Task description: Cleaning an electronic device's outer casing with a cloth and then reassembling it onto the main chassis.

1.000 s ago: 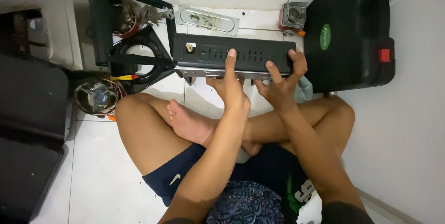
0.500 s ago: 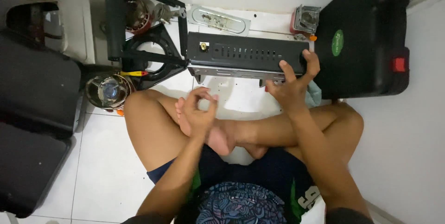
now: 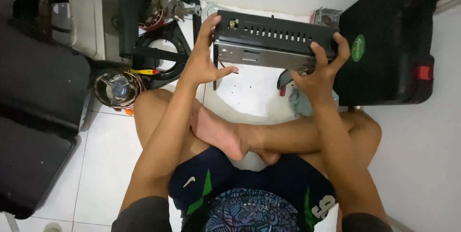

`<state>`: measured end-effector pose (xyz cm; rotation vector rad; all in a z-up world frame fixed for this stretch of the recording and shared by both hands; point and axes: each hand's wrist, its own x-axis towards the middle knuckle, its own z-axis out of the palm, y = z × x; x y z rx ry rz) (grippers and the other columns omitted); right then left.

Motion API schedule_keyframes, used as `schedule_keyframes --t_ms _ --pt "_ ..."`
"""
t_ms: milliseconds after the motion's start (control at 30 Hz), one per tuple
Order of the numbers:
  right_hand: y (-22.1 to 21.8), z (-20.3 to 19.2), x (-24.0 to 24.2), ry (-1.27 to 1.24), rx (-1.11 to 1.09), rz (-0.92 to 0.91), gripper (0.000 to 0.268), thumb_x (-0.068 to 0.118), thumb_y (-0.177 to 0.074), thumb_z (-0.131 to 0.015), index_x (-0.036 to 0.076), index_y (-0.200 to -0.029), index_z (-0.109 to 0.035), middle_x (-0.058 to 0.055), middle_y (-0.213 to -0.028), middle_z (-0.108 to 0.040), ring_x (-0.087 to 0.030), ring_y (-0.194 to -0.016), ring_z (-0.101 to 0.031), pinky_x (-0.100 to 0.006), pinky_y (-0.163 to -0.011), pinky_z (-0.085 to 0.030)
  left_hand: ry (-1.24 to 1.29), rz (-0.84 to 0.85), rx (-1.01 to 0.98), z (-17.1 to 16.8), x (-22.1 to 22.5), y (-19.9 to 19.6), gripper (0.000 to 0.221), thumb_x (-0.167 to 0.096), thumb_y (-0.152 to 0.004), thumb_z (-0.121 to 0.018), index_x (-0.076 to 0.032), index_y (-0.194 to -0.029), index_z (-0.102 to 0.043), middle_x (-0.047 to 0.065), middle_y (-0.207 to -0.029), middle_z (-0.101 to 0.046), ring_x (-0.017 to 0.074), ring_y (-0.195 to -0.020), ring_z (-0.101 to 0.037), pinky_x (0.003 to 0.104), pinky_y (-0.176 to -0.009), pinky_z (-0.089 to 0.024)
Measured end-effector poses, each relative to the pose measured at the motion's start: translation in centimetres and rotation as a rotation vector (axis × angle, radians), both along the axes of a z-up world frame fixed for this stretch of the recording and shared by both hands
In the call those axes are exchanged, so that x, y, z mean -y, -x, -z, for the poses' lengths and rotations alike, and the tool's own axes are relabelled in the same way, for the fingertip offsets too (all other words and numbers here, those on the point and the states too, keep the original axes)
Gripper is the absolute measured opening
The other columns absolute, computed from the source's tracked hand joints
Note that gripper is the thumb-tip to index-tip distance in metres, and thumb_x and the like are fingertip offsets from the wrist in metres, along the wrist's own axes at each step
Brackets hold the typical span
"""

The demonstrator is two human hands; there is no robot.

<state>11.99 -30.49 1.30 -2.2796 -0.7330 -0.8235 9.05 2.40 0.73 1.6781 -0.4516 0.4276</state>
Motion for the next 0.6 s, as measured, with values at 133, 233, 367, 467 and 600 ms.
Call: schedule_keyframes --t_ms 133,233,367,467,600 --pt "0.0 -0.3 0.4 0.039 -0.014 0.006 0.084 0.002 -0.073 -0.099 0.017 -0.137 -0.049 -0.017 -0.156 -0.022 -0.049 -0.146 -0.031 -0.062 -0.124 -0.04 -0.212 -0.053 -0.072 -1.2 0.2 -0.6 0.114 -0.021 -0.059 -0.1 -0.019 -0.153 -0.036 0.013 -0.163 -0.034 0.0403 -0.154 -0.035 0.051 -0.127 -0.035" --pt "0.1 -0.7 0.4 0.052 -0.012 0.01 0.085 0.001 -0.074 -0.099 0.019 -0.14 -0.047 -0.017 -0.155 -0.022 -0.048 -0.146 -0.031 -0.062 -0.122 -0.042 -0.186 -0.005 -0.099 -2.3 -0.2 -1.2 0.107 -0.014 -0.054 -0.099 -0.016 -0.145 -0.043 0.013 -0.152 -0.041 0.0367 -0.139 -0.047 0.046 -0.119 -0.04" --pt "0.6 -1.4 0.0 0.054 -0.021 -0.006 0.086 0.002 -0.074 -0.098 0.019 -0.141 -0.047 -0.017 -0.152 -0.023 -0.045 -0.143 -0.032 -0.06 -0.12 -0.042 -0.157 0.046 -0.052 -2.8 -0.5 -1.1 0.102 -0.012 -0.055 -0.102 -0.012 -0.14 -0.044 0.006 -0.137 -0.051 0.0294 -0.12 -0.058 0.041 -0.108 -0.047" --pt "0.6 -1.4 0.2 0.072 -0.028 -0.004 0.083 0.006 -0.07 -0.097 0.016 -0.139 -0.052 -0.018 -0.149 -0.031 -0.044 -0.138 -0.035 -0.059 -0.117 -0.037 -0.208 -0.011 -0.085 -3.6 -0.5 -0.5 0.101 -0.016 -0.054 -0.102 -0.013 -0.138 -0.047 0.005 -0.135 -0.057 0.0288 -0.118 -0.062 0.04 -0.106 -0.05" --pt "1.0 -1.2 0.3 0.082 -0.077 -0.023 0.093 0.005 -0.063 -0.098 0.021 -0.141 -0.049 -0.016 -0.149 -0.028 -0.044 -0.14 -0.032 -0.06 -0.118 -0.036 -0.164 0.021 -0.16 -3.4 -0.7 0.2 0.103 -0.01 -0.053 -0.101 -0.016 -0.14 -0.046 0.006 -0.133 -0.06 0.0277 -0.115 -0.064 0.041 -0.107 -0.052"
